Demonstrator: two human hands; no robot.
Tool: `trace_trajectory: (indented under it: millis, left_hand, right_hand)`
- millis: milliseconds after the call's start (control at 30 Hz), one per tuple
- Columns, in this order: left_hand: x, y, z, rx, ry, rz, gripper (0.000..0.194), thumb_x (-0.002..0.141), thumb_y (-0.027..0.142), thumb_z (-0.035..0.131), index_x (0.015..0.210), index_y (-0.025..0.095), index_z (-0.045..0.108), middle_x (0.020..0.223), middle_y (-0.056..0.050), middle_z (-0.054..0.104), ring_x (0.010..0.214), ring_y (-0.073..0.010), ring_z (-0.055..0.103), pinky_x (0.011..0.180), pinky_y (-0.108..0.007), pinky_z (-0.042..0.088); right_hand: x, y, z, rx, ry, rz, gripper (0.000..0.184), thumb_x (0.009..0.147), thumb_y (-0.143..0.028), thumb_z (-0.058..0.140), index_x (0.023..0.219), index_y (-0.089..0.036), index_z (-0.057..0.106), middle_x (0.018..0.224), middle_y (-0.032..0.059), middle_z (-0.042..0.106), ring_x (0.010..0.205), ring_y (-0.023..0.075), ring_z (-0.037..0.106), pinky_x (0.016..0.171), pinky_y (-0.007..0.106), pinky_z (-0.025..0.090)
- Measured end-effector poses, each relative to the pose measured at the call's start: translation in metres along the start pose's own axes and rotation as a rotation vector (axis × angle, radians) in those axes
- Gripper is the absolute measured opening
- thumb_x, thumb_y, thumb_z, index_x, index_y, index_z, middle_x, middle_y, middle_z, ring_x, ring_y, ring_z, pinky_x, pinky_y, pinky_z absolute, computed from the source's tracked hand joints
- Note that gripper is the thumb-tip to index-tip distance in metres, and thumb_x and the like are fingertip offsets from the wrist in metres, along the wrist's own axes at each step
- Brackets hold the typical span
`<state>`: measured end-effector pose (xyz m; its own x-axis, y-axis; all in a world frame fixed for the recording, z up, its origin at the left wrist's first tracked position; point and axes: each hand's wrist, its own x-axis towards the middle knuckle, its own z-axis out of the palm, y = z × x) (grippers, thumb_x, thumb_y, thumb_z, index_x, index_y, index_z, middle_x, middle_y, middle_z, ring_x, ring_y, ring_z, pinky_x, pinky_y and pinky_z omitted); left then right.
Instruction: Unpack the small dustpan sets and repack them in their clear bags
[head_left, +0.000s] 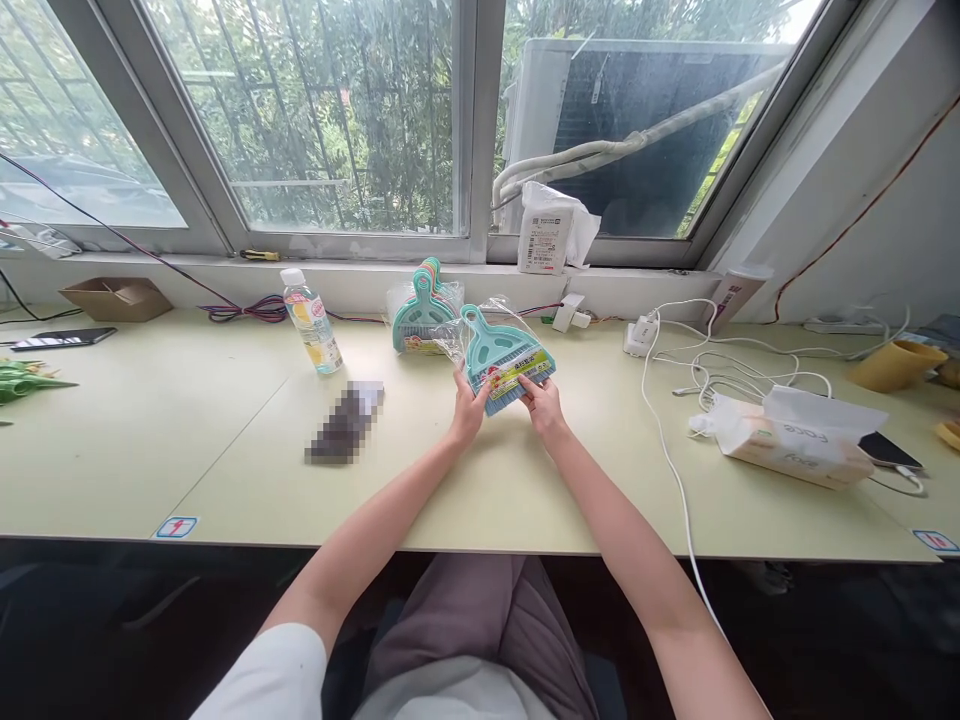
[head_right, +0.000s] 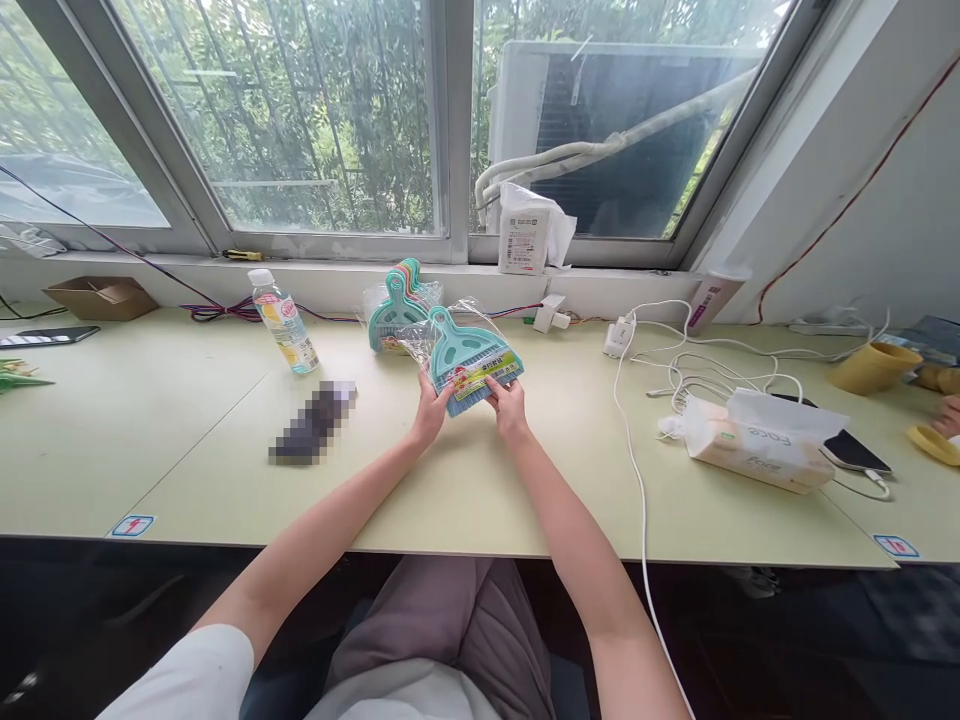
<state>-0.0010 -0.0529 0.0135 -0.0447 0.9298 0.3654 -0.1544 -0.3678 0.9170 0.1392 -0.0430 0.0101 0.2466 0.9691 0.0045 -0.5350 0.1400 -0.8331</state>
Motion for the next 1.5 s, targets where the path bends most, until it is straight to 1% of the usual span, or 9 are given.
trace_trajectory:
  millis: [133, 333, 433, 600, 733, 867, 1133, 1333, 1500]
  left_hand:
    - [-0.003, -0.005, 0.002, 0.04, -0.05, 0.063, 0.078, 0.082, 0.04, 0.064, 0.142, 0.023, 0.018, 0.133, -0.013, 0.051, 0.125, -0.0231, 0.05, 0.109, -0.042, 0.036]
    - [-0.004, -0.003, 0.002, 0.032, -0.047, 0.08, 0.079, 0.079, 0.031, 0.066, 0.142, 0.023, 0.019, 0.137, -0.013, 0.046, 0.125, -0.0227, 0.049, 0.109, -0.04, 0.035]
    - [-0.005, 0.0, 0.003, 0.01, -0.053, 0.065, 0.077, 0.08, 0.027, 0.065, 0.142, 0.023, 0.02, 0.136, -0.012, 0.048, 0.125, -0.0221, 0.049, 0.11, -0.039, 0.034]
    - [-0.011, 0.006, 0.004, 0.02, -0.08, 0.073, 0.075, 0.079, 0.026, 0.065, 0.142, 0.025, 0.024, 0.139, -0.01, 0.046, 0.128, -0.0227, 0.046, 0.112, -0.04, 0.03]
    - [-0.017, 0.012, 0.006, 0.067, -0.126, 0.082, 0.073, 0.081, 0.03, 0.063, 0.143, 0.026, 0.024, 0.144, -0.011, 0.042, 0.133, -0.0251, 0.041, 0.113, -0.043, 0.027]
    - [-0.021, 0.016, 0.007, 0.055, -0.118, 0.104, 0.07, 0.08, 0.033, 0.065, 0.14, 0.024, 0.03, 0.144, -0.013, 0.043, 0.134, -0.0267, 0.04, 0.112, -0.042, 0.03]
    - [-0.028, 0.017, 0.007, 0.094, -0.188, 0.114, 0.071, 0.081, 0.029, 0.062, 0.143, 0.025, 0.027, 0.15, -0.012, 0.034, 0.138, -0.0294, 0.034, 0.112, -0.048, 0.028]
    - [-0.029, 0.018, 0.006, 0.066, -0.198, 0.112, 0.072, 0.08, 0.025, 0.063, 0.143, 0.021, 0.028, 0.143, -0.014, 0.045, 0.133, -0.0292, 0.042, 0.11, -0.045, 0.032]
    - [-0.029, 0.017, 0.005, 0.083, -0.228, 0.091, 0.073, 0.08, 0.027, 0.061, 0.144, 0.02, 0.026, 0.137, -0.015, 0.051, 0.135, -0.0308, 0.039, 0.111, -0.048, 0.029]
  right_hand:
    - [0.005, -0.002, -0.005, -0.001, 0.006, -0.02, 0.041, 0.058, -0.02, 0.082, 0.092, -0.02, 0.06, 0.092, 0.0008, 0.07, 0.085, 0.016, 0.068, 0.08, 0.03, 0.06]
    - [0.004, -0.005, -0.005, -0.027, -0.029, 0.004, 0.045, 0.053, -0.018, 0.084, 0.09, -0.02, 0.06, 0.091, 0.0004, 0.071, 0.087, 0.0173, 0.068, 0.082, 0.032, 0.059]
    - [0.003, -0.005, -0.004, -0.015, -0.005, 0.031, 0.038, 0.057, -0.02, 0.082, 0.088, -0.02, 0.06, 0.09, 0.0001, 0.071, 0.083, 0.0166, 0.069, 0.079, 0.032, 0.06]
    - [0.01, -0.006, -0.007, 0.017, 0.11, 0.138, 0.021, 0.072, -0.031, 0.072, 0.085, -0.02, 0.06, 0.076, 0.0003, 0.069, 0.069, 0.0155, 0.067, 0.067, 0.03, 0.06]
    - [0.013, -0.009, -0.011, 0.034, 0.121, 0.143, 0.024, 0.073, -0.037, 0.07, 0.088, -0.02, 0.062, 0.077, 0.0013, 0.069, 0.072, 0.017, 0.068, 0.065, 0.03, 0.059]
    - [0.011, -0.014, -0.011, 0.031, 0.106, 0.12, 0.028, 0.072, -0.041, 0.07, 0.091, -0.022, 0.062, 0.085, 0.0016, 0.07, 0.078, 0.0174, 0.068, 0.067, 0.028, 0.059]
    - [0.009, -0.019, -0.013, -0.005, 0.065, 0.117, 0.033, 0.075, -0.053, 0.062, 0.095, -0.026, 0.061, 0.094, 0.0, 0.071, 0.078, 0.0166, 0.068, 0.064, 0.027, 0.057]
    - [0.011, -0.021, -0.015, -0.015, 0.098, 0.16, 0.03, 0.079, -0.053, 0.056, 0.094, -0.027, 0.062, 0.097, -0.0001, 0.071, 0.079, 0.0165, 0.068, 0.062, 0.027, 0.056]
    - [0.012, -0.022, -0.015, -0.054, 0.066, 0.149, 0.033, 0.078, -0.055, 0.058, 0.093, -0.027, 0.06, 0.096, 0.0007, 0.071, 0.079, 0.0169, 0.068, 0.064, 0.028, 0.056]
